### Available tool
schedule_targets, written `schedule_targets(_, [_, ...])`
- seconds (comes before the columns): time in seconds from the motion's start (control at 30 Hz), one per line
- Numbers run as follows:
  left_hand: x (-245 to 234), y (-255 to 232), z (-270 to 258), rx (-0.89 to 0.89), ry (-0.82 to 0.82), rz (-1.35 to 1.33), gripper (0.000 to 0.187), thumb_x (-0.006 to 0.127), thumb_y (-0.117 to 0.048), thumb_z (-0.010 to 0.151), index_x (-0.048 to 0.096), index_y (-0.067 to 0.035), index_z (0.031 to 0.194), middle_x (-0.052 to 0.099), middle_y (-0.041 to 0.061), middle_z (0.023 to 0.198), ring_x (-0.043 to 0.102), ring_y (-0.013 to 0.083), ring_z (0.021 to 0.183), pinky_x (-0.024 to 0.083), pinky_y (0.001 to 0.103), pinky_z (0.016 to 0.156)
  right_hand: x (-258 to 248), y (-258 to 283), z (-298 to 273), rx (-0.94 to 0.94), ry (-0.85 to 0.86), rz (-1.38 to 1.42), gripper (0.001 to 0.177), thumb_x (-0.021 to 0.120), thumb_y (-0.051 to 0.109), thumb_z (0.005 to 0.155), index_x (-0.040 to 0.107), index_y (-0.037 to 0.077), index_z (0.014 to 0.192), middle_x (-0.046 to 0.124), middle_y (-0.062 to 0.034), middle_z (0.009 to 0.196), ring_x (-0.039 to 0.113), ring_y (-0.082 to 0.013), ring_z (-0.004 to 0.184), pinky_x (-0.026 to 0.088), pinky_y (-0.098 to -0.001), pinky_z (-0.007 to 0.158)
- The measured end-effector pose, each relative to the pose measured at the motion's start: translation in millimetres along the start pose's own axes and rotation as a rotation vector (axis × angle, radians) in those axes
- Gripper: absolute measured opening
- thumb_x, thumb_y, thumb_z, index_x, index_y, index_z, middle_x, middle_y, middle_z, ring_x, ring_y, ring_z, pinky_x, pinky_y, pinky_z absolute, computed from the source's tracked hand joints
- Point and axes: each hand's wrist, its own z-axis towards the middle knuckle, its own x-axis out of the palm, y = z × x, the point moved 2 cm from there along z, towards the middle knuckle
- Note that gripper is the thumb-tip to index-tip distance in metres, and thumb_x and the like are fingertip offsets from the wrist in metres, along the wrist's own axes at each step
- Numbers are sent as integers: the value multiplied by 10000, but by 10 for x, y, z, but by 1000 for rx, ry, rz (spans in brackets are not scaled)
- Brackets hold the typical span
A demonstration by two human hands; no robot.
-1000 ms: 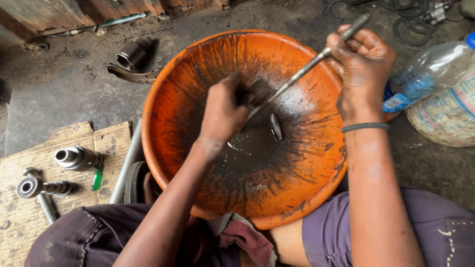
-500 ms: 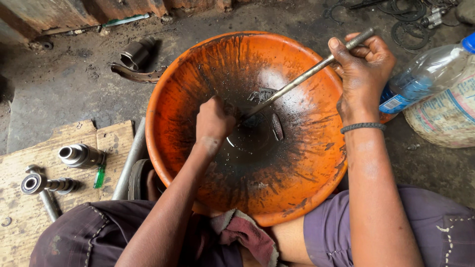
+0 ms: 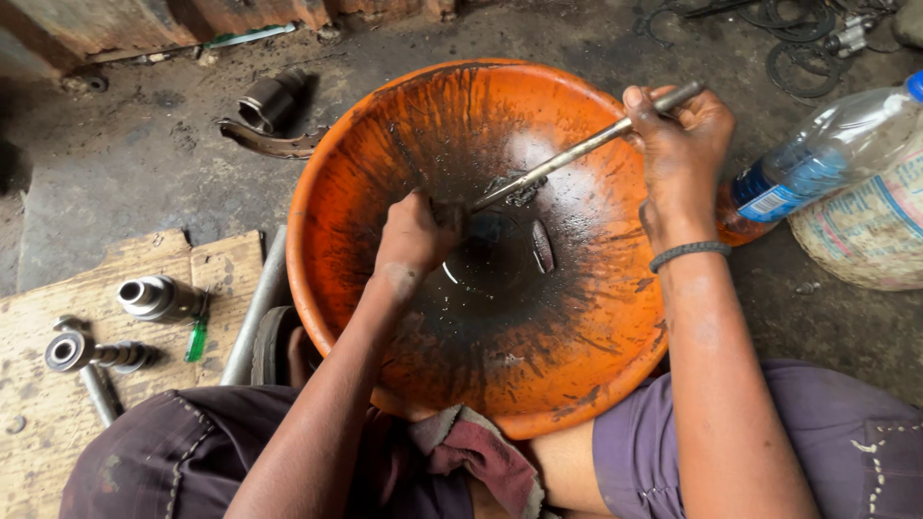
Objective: The person cleans a long metal rod and several small mechanical components by hand with a cloth over an orange basin, then dips the rod into the basin.
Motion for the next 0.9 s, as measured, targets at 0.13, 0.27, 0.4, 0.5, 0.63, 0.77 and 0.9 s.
schedule_targets(0.13, [-101,216,13,-144,-21,288,241,682,-202,851,712,19,942,698,301,952,683,476,955,565,505,829,-34,2,-8,52,65,70,164,755,-12,963,612,54,1008,733,-91,935,739,-142,877,643,-268,814])
schedule_targets(0.27, [-126,-28,40,19,-59,191,241,675,-193,851,710,16,964,701,293,940,687,476,934,562,513,827,-94,45,63,79,204,129,342,667,-104,898,526,35,1176,781,-135,1054,789,-206,1045,622,-299,889])
schedule_targets(0.4, [5,-351,37,34,17,49,265,638,-230,936,651,33,911,690,284,856,685,477,821,549,521,793,-120,39,84,20,236,29,338,744,-75,919,544,1,1181,794,-167,1017,819,-242,1006,646,-315,850])
schedule_targets(0.5, [-11,-263,30,6,26,5,176,555,-169,918,602,-4,952,696,243,862,732,434,792,541,532,736,-145,70,48,-169,183,-56,474,870,-31,888,486,39,1158,743,-167,921,791,-216,869,685,-286,741])
schedule_targets(0.63, [-52,86,60,35,-83,140,179,651,-128,842,646,23,938,687,308,891,670,508,884,540,538,781,-111,50,26,-183,137,-143,421,896,31,919,550,39,1160,719,-136,896,773,-182,814,659,-275,685])
schedule_targets(0.77, [-13,171,117,61,-133,227,183,654,-73,818,630,34,965,703,306,916,682,504,883,554,535,790,-86,12,20,-197,97,-235,402,891,88,959,544,51,1159,685,-55,871,729,-110,782,586,-220,635])
schedule_targets(0.9, [118,-246,67,143,-88,89,171,680,-88,787,684,-9,938,736,260,879,740,408,800,590,477,732,-76,-51,27,-255,70,-306,410,905,156,970,551,62,1154,630,-24,867,641,-56,751,496,-191,623])
